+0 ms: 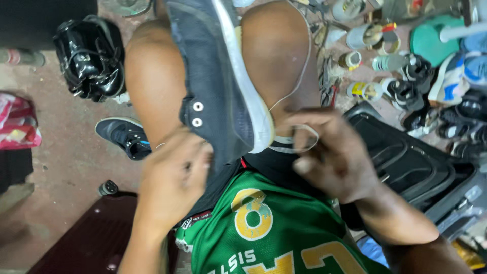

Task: The person sits on the floor and sews the sole of a black sneaker using a needle and thread. They repeatedly push the needle through the sole and pull the thread tight, occasionally inspecting the shoe's condition.

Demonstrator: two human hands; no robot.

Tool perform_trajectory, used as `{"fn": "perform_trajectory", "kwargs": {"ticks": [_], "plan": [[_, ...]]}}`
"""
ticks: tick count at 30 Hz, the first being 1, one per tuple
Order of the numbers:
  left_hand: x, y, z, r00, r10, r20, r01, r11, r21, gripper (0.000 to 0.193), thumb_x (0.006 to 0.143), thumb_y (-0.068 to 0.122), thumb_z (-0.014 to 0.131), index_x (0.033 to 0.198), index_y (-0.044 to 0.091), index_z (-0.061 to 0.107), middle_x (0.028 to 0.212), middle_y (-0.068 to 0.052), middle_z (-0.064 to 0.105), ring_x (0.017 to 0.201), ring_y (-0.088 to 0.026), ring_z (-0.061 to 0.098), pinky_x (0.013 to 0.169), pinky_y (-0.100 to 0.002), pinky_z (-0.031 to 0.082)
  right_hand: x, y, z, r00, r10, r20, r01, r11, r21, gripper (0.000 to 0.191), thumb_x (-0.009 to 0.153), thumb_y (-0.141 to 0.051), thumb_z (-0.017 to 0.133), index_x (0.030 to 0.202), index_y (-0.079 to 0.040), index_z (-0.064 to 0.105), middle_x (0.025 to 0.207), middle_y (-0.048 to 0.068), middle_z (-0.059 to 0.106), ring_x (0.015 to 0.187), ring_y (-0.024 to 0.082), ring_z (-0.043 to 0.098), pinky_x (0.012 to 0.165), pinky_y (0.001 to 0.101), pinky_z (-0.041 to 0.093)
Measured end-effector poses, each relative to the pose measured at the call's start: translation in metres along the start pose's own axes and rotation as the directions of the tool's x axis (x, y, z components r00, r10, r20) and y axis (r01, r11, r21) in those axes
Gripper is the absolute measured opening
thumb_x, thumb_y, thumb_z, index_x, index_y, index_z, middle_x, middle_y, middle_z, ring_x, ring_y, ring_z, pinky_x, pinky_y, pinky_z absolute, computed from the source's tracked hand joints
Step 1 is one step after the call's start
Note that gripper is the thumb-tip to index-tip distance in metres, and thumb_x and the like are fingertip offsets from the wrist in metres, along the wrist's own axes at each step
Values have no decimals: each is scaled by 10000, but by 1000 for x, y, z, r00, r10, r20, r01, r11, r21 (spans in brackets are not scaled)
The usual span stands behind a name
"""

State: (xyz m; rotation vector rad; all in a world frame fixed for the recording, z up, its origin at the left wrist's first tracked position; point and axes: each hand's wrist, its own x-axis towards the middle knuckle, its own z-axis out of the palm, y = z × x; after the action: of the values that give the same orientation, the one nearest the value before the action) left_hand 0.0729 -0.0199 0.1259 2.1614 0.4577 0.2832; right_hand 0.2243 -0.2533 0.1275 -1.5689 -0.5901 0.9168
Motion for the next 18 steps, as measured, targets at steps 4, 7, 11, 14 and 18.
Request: {"fn": "perform_trajectory", "kwargs": {"ticks": [4,7,11,14,18], "plan": [[7,-20,3,972,130,194,-130,991,-13,44,874,18,680,895,7,643,863,-170,648,810,-365,651,777,-419,515,14,16,26,986,-163,-13,143,897,-418,731,784,-220,928,1351,-35,506,747,-39,500,602,56,421,543,210,370],[4,-29,8,995,36,97,-30,998,-58,244,846,65,743,725,13,538,697,-139,537,636,-296,551,629,-375,447,25,26,33,965,-255,-58,186,827,-531,722,768,-218,965,1324,-56,534,738,-43,518,581,42,433,533,219,404],[-32,-54,-3,971,-213,-109,207,976,-63,404,908,94,772,655,48,460,622,-42,397,557,-161,375,540,-314,327,30,28,34,980,-180,-87,106,835,-539,666,772,-228,962,1286,-61,574,672,-41,509,548,39,429,505,230,404],[-61,-93,-29,820,-451,-352,317,870,-378,394,983,73,716,707,131,441,694,83,421,628,-36,360,606,-262,291,32,26,35,983,-148,-108,68,841,-537,660,758,-234,966,1261,-51,579,600,-28,444,522,54,382,486,247,359],[-71,-110,-48,784,-488,-385,378,866,-327,361,1112,91,730,842,98,491,765,65,476,721,-41,408,661,-207,346,34,23,38,984,-140,-106,65,851,-522,651,723,-240,959,1234,-74,591,754,-21,543,551,32,456,484,219,413]]}}
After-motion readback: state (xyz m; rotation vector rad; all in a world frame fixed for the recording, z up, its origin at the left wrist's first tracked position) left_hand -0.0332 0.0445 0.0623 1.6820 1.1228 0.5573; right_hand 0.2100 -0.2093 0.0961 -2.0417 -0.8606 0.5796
